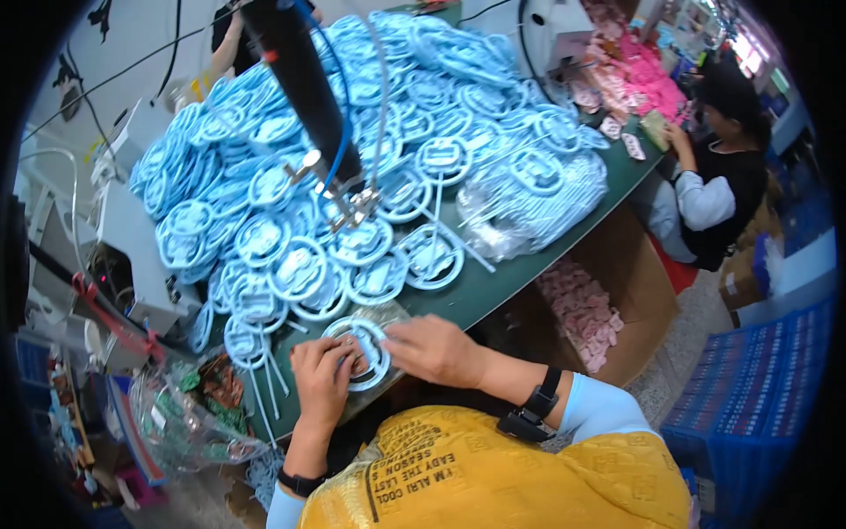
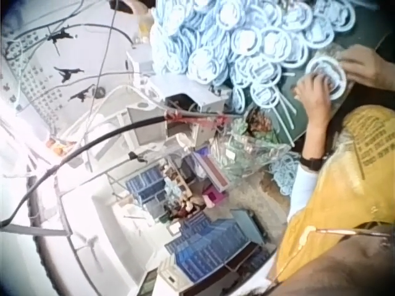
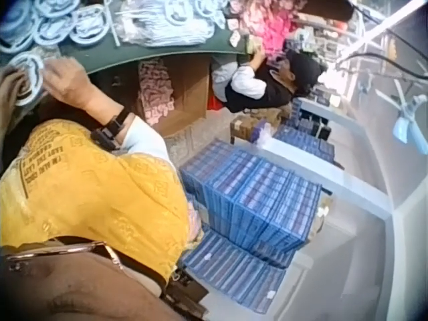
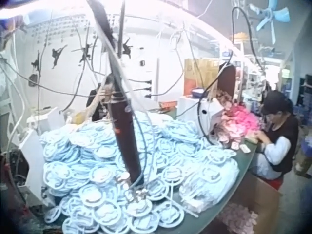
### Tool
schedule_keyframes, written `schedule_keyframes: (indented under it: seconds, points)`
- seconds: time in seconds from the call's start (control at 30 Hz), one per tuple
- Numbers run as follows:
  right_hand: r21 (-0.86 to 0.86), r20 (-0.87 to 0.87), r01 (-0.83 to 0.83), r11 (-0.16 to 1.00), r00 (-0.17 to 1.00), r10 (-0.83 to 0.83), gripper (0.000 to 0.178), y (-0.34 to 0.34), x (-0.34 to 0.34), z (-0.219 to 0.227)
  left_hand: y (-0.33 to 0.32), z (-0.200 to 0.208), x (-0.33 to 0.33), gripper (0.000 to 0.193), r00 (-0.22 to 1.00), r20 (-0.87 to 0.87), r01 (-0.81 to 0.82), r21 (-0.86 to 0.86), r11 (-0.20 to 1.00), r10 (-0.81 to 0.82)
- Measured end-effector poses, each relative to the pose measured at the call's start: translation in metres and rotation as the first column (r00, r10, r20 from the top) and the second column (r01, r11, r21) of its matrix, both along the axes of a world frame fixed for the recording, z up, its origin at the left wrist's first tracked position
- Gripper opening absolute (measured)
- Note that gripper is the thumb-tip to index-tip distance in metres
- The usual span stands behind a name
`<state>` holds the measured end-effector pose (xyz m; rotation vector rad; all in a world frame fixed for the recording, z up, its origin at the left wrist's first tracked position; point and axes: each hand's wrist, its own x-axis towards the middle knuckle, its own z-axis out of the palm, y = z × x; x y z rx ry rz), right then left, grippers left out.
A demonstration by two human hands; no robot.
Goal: Assembling electronic toy components onto a plastic frame using an electric screwdriver.
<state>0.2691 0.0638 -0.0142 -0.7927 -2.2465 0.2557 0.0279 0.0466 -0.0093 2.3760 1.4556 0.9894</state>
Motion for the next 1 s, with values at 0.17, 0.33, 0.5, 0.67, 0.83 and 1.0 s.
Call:
schedule_keyframes:
  seconds: [0.17,0.33,0.5,0.67,0.83,1.0]
  points:
    - [0.241,0.06,0.58,0.778,0.791,-0.609,0.022,0.074,0.091,0.01,-0.013,0.002,-0.006,0.034,0.995,-0.096,-0.012,-0.058,0.998,0.007]
    - [0.371,0.39,0.505,0.779,0.677,-0.624,0.021,0.117,0.144,-0.015,-0.01,0.011,-0.005,0.048,0.991,-0.136,-0.005,-0.096,0.995,-0.009]
    - [0.223,0.272,0.31,0.924,0.891,-0.364,0.011,0.121,0.122,0.021,-0.011,0.019,-0.001,0.069,0.99,-0.136,-0.002,-0.17,0.985,-0.021]
    - [0.303,0.201,0.338,0.891,0.891,-0.406,0.012,0.102,0.079,0.029,-0.012,0.018,0.005,0.073,0.988,-0.151,-0.048,-0.185,0.982,0.02]
    - [0.262,0.596,0.459,0.849,0.615,-0.516,0.011,0.123,0.124,-0.005,-0.012,0.02,0.008,0.072,0.988,-0.153,-0.06,-0.202,0.977,0.029]
    - [0.201,0.21,0.272,0.941,0.926,-0.313,0.008,0.121,0.106,0.02,-0.014,0.011,0.009,0.068,0.997,-0.073,-0.047,-0.19,0.981,0.034]
